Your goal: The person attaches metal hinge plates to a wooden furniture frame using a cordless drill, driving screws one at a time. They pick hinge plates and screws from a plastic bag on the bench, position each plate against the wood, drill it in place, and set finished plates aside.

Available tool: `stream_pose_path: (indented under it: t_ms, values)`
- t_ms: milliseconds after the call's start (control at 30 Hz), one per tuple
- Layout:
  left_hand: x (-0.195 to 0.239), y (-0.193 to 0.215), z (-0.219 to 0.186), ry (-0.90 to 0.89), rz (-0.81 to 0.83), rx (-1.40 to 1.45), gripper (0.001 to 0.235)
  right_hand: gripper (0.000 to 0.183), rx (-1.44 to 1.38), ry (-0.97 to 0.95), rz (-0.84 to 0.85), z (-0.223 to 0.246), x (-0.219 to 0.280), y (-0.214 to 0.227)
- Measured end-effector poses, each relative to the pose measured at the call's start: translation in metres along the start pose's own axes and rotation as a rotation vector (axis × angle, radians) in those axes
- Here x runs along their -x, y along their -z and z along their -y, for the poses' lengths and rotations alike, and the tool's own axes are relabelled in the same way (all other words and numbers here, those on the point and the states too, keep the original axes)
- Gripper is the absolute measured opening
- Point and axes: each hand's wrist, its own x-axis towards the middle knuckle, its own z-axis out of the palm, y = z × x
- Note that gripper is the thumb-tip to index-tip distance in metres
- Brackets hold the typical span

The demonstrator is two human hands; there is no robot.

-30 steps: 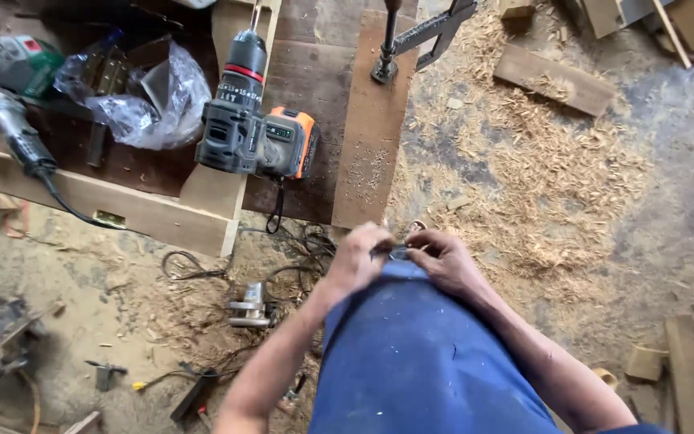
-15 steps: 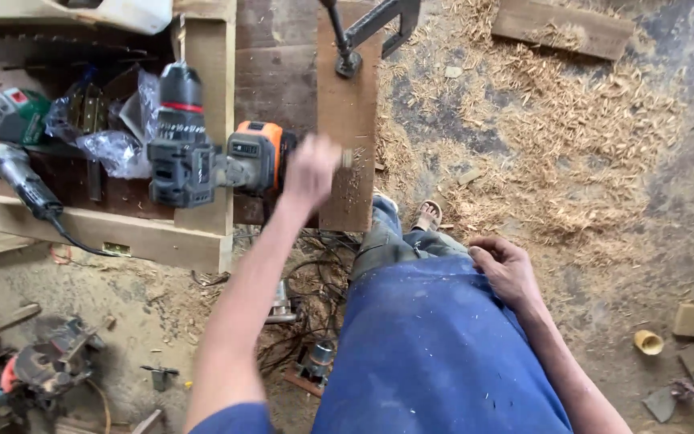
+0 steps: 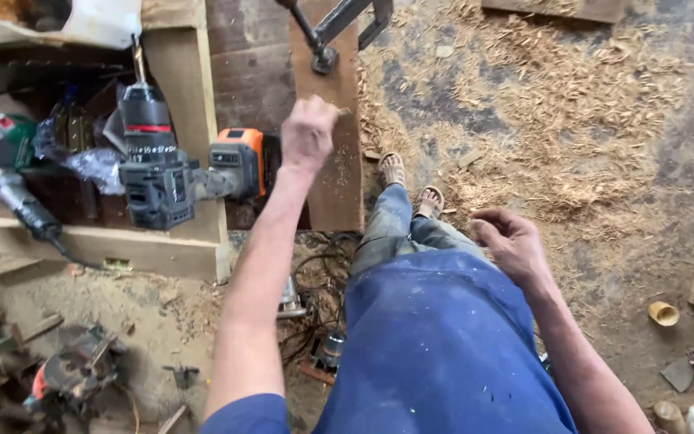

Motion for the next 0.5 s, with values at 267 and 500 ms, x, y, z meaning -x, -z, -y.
stream_pose_path:
  t_ms: [267,500]
  values:
    - [0.206,0.040,-0.091,-0.320,0.315,0.240,0.026,0.022,-0.006,-0.095,-0.092,-0.062,0.000,0.028]
    - [0.067,0.012,-0.034,-0.067,-0.131,-0.091,0.035,0.021,0.014,-0.051,0.014,-0.004,-0.001,-0.010]
